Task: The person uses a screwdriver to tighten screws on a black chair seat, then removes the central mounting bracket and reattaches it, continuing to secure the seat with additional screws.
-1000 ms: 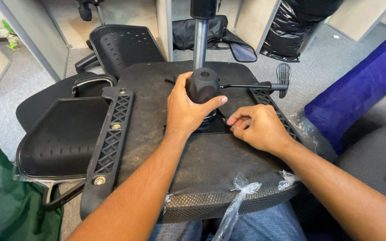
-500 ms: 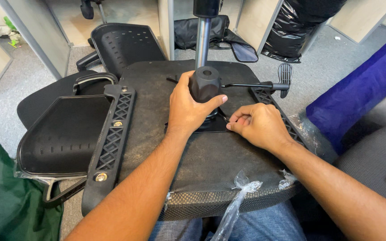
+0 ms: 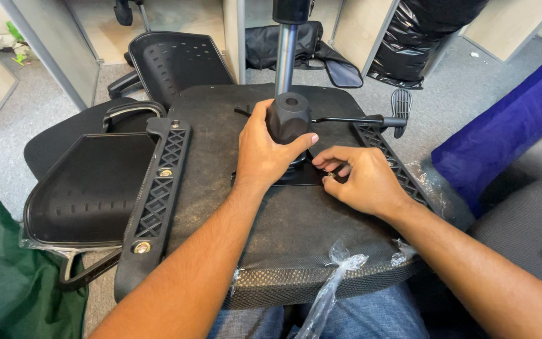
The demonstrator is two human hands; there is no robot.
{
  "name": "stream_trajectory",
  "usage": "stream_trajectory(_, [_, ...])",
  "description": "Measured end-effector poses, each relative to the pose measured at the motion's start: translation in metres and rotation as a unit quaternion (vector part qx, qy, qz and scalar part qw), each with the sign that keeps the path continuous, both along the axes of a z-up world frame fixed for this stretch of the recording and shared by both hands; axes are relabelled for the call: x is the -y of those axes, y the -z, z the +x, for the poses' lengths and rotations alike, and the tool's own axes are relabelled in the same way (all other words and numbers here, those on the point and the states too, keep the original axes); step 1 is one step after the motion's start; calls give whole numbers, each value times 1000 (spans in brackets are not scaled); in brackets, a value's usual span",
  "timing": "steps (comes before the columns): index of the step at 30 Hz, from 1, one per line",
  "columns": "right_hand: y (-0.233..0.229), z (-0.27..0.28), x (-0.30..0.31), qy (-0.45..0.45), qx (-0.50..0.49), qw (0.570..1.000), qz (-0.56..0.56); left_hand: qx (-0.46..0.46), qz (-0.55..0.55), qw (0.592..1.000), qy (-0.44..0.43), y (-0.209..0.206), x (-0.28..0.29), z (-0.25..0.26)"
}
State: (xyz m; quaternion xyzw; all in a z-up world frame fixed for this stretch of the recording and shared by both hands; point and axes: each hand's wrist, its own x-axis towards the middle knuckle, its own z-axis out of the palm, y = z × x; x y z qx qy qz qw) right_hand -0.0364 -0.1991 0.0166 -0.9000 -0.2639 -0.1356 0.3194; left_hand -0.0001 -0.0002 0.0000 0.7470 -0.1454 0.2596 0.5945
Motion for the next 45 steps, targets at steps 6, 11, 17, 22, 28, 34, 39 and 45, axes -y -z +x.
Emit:
stream_trajectory(6, [-12,-2,-8,191,-107,973,-75,5,-10,1000,4,0,0,-1])
stream_trajectory(11, [-8,0,-5,171,-128,976,-41,8,-16,1000,13,0,1,-1])
stream_trajectory(17, [3,3,5,15,-63,998,2,-10,-11,1000,12,-2,0,-2])
stream_trajectory(22, [1,1,4,2,15,1000,-6,-11,-11,1000,12,-2,1,-2])
stream_trajectory(28, [-9,-1,-5,170,-112,976,-75,-18,-9,1000,10,-3,1,-2])
stream_trajectory(34, [-7,-1,-3,145,-113,981,-69,-19,-10,1000,14,-3,1,-2])
stream_trajectory(39, [0,1,2,54,-82,995,-11,-29,-3,1000,11,-3,1,-2])
stream_trajectory(45, [0,1,1,37,10,999,-8,-16,-15,1000,15,-2,0,-1])
